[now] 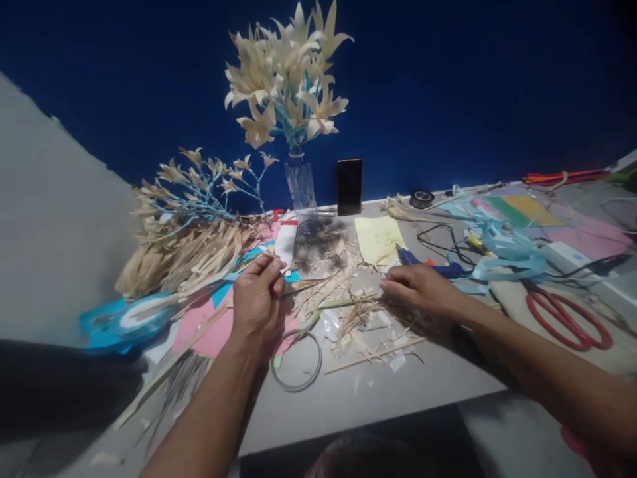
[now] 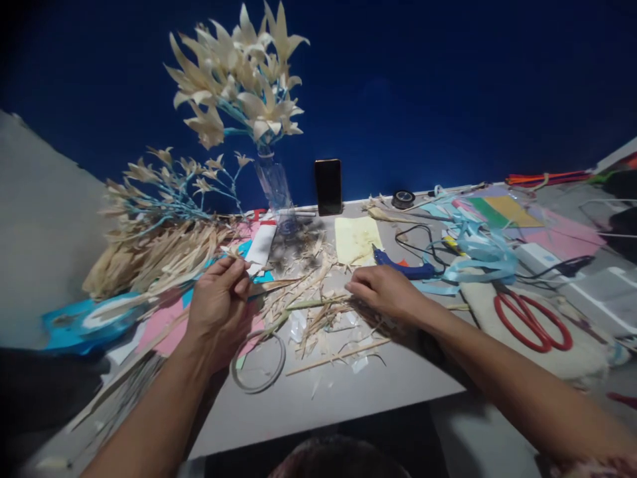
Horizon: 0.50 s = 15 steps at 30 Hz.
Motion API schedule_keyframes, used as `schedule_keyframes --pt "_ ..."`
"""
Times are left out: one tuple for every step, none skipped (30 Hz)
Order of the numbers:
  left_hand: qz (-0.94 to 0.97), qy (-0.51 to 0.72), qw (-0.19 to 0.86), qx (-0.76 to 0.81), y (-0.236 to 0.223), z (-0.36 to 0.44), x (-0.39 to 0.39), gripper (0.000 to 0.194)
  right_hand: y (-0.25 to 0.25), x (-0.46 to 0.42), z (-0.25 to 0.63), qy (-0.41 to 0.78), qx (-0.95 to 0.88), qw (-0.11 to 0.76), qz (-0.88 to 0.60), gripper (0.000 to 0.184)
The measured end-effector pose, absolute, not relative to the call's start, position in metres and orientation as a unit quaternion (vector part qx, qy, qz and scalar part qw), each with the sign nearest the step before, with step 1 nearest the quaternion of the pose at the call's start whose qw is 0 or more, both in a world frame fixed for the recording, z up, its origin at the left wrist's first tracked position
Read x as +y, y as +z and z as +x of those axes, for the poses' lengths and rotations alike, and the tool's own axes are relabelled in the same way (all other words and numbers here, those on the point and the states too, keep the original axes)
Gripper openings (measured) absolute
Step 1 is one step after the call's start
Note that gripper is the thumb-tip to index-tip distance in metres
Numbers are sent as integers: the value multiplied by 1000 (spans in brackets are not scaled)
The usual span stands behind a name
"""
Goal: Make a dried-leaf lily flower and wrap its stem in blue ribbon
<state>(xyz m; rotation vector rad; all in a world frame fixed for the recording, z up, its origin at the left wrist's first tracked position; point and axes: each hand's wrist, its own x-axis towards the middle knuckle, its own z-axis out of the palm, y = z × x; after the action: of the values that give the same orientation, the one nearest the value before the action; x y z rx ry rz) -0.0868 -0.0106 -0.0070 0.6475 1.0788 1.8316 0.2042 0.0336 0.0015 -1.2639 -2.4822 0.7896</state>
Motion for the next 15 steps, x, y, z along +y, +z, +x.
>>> schedule_keyframes --pt "265 740 438 436 -7 -87 -10 23 2 25 208 293 -848 117 -427 33" --pt "270 740 433 438 -6 -88 -10 23 3 17 209 315 -845 112 -418 31" --pt "275 740 429 440 -5 -89 -9 22 5 9 208 332 -845 106 -406 30" --pt "280 740 425 441 -5 -91 -9 22 7 1 205 341 -849 103 -391 28" --pt "284 740 421 441 -3 -92 -9 21 10 -6 199 343 -857 103 -371 26" --pt "285 742 418 439 -1 -93 -9 21 12 -12 192 337 -870 105 -344 25" --pt "283 746 418 434 2 -94 -10 21 14 -17 183 325 -885 108 -316 24" --pt "275 750 424 426 7 -96 -12 22 16 -21 175 307 -899 108 -291 22" --pt "263 755 435 414 13 -97 -15 23 18 -23 166 284 -914 106 -271 20" --pt "247 761 448 400 20 -99 -20 24 19 -24 158 256 -927 100 -256 19" --pt "230 764 464 385 29 -101 -26 25 19 -23 150 228 -937 92 -247 18" --pt "212 769 473 373 39 -104 -33 25 19 -22 143 202 -945 82 -242 18" --pt "204 774 474 366 49 -106 -43 24 19 -20 137 179 -951 72 -241 20" --pt "207 775 474 363 59 -109 -53 24 19 -17 132 161 -955 61 -242 23" --pt "214 783 462 358 67 -112 -66 22 19 -15 127 146 -957 53 -246 27"
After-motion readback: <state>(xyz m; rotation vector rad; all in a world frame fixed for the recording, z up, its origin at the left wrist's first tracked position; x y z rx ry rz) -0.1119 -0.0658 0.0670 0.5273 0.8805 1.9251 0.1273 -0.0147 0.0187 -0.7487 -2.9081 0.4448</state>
